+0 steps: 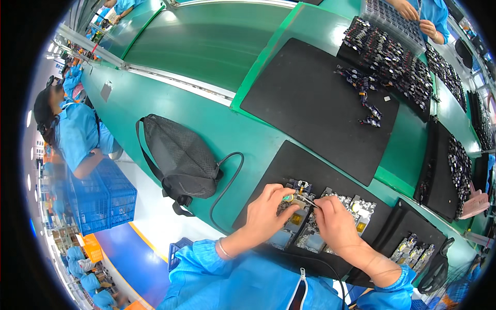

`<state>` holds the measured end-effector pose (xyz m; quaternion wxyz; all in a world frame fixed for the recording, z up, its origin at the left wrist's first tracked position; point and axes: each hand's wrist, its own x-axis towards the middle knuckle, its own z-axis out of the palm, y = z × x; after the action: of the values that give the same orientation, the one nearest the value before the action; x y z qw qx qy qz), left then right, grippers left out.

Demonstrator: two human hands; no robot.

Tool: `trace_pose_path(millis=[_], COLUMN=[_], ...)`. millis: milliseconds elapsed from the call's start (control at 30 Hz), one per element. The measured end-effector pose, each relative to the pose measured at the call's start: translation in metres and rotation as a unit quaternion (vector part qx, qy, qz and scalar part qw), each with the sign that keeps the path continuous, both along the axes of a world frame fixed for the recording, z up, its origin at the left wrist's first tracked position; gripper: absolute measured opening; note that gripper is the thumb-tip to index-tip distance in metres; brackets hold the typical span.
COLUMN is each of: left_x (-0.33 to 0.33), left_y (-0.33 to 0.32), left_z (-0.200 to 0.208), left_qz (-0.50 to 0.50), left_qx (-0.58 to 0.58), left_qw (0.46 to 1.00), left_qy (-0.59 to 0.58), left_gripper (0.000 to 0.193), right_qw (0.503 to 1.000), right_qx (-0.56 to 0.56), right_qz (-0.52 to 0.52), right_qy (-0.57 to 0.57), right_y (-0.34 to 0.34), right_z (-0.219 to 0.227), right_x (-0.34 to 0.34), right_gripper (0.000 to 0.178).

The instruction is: The person assembles electronic components on a green workbench, inserting small parts into circuit boards and securing them with a screwdriver. They handle multiple boards, organize parts, and use a small fan and a black bag during the process.

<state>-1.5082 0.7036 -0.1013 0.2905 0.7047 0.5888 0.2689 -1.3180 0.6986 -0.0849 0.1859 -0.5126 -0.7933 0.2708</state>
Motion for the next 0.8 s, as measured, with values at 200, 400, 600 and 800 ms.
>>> trace_pose_path(millis=[200, 400, 600, 800], left_x=[0.001, 0.001, 0.002, 0.002], left_y=[-0.001, -0.001, -0.001, -0.001], left_z=[0.006, 0.006, 0.007, 0.008], left_qz=[0.007, 0.007, 0.007, 0.007], left_qx=[-0.028, -0.018, -0.024, -0.025], left_qw=[0.999, 1.000, 0.999, 0.999], left_qy=[0.017, 0.021, 0.020, 0.022], left_gripper=[0.034, 0.033, 0.033, 0.033], right_qw=[0.989, 0.982, 0.979, 0.985], right_qx=[-0.117, -0.165, -0.186, -0.162], right_qz=[-0.050, -0.057, -0.040, -0.039], right_qy=[0.070, 0.076, 0.075, 0.054], right_y=[0.019, 0.030, 0.039, 0.036], right_z=[0.011, 0.014, 0.013, 0.014], right_x=[0.000, 0.004, 0.005, 0.004], right_gripper=[0.013, 0.011, 0.009, 0.007])
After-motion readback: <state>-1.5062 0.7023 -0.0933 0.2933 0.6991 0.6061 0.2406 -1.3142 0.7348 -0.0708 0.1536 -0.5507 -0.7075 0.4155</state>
